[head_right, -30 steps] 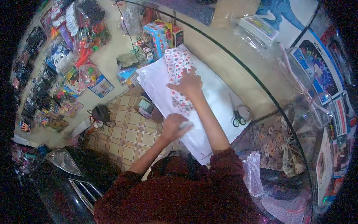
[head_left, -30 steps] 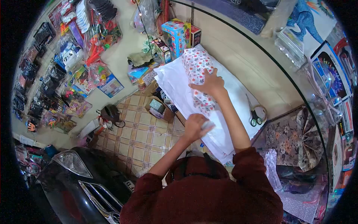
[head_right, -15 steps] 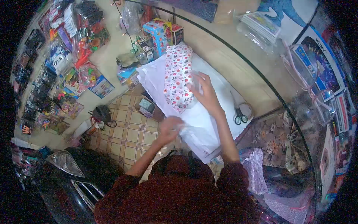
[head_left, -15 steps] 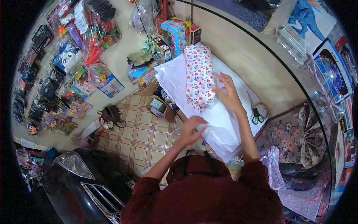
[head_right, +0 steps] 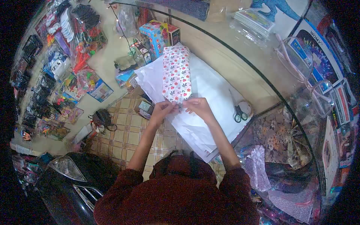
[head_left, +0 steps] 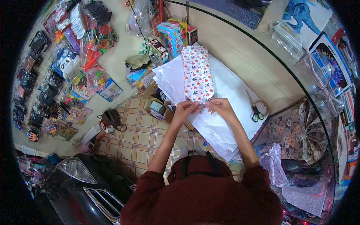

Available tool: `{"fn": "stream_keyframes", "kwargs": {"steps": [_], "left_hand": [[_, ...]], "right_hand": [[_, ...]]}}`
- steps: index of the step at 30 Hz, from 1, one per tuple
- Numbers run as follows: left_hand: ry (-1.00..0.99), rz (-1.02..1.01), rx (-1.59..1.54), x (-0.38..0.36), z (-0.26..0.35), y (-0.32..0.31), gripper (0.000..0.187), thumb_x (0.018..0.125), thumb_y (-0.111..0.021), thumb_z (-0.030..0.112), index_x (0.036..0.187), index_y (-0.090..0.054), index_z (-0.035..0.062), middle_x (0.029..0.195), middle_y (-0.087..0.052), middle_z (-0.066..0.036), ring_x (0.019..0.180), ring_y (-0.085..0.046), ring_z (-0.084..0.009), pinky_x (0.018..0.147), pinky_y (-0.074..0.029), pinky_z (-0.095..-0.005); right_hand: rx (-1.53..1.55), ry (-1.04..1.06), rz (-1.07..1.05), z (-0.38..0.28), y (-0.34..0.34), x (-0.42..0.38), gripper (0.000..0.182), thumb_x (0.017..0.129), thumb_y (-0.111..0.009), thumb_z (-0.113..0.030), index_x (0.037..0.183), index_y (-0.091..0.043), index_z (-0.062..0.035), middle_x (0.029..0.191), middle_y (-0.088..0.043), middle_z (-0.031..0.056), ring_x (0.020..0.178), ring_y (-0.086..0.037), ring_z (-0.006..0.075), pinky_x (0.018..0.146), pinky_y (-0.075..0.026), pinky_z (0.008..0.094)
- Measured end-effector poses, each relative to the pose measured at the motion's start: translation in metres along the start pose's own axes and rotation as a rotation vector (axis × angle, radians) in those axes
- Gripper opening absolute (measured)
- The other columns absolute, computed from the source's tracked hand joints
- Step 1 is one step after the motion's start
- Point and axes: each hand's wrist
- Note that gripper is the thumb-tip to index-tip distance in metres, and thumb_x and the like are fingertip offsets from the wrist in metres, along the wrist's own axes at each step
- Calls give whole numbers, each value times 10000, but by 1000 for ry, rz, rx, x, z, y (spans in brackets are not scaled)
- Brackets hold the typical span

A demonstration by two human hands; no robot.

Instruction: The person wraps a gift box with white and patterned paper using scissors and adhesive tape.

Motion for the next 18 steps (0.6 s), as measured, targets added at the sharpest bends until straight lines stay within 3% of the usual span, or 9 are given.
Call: {"fn": "stream_keyframes", "kwargs": {"steps": [7, 10, 13, 14, 16, 17, 18], "left_hand": [[-175, 97, 0, 1, -17, -7, 151, 874, -669, 158, 827, -654, 15, 763, -655, -3, 684, -577, -51, 639, -448, -196], [-196, 165, -126, 4, -27, -12, 122, 854, -692, 130, 811, -642, 27, 749, -636, 11, 664, -545, -41, 609, -413, -194], [-308, 352, -66, 4, -31, -17, 179, 808, -748, 158, 809, -628, 24, 701, -600, 31, 666, -540, -37, 588, -401, -195], [-313, 400, 74, 2, -29, -13, 234, 774, -774, 178, 845, -616, 21, 744, -599, 9, 711, -551, -64, 617, -412, -211], [-317, 487, 356, -4, -19, -1, 376, 707, -828, 219, 917, -593, 14, 828, -599, -35, 801, -574, -118, 676, -433, -243], [-469, 515, 492, -4, -13, 2, 452, 677, -842, 235, 964, -572, 14, 894, -577, -63, 865, -560, -164, 726, -431, -280], [-621, 541, 629, -4, -1, 4, 532, 647, -857, 251, 1011, -551, 14, 960, -555, -92, 929, -546, -210, 776, -430, -317]], "right_hand": [[113, 28, 43, 26, -7, 11, 212, 828, -723, -205, 882, -682, -5, 801, -692, 57, 660, -615, 89, 580, -476, 227], [77, 158, 175, 31, -18, 11, 271, 757, -780, -258, 856, -683, -24, 745, -658, 28, 655, -620, 123, 556, -448, 246], [-757, 532, 606, 10, -23, 0, 296, 689, -813, -270, 810, -665, -43, 699, -586, 14, 694, -602, 176, 632, -456, 303], [-709, 438, 524, 7, -19, 0, 418, 638, -825, -273, 940, -629, -60, 838, -544, 72, 883, -560, 263, 779, -440, 385], [-774, 642, 525, -7, -15, 1, 553, 632, -828, -278, 1074, -572, -66, 995, -517, 116, 997, -507, 297, 850, -407, 421], [-807, 744, 525, -13, -11, 4, 624, 629, -830, -280, 1142, -543, -69, 1073, -503, 138, 1054, -480, 315, 886, -391, 440], [-794, 721, 391, -16, -3, 6, 784, 620, -832, -282, 1279, -446, -104, 1217, -410, 187, 1182, -381, 378, 964, -354, 459]]}}
Point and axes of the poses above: each hand's wrist, its own x-axis towards the middle knuckle, its own y-axis out of the back of the hand, z = x × y
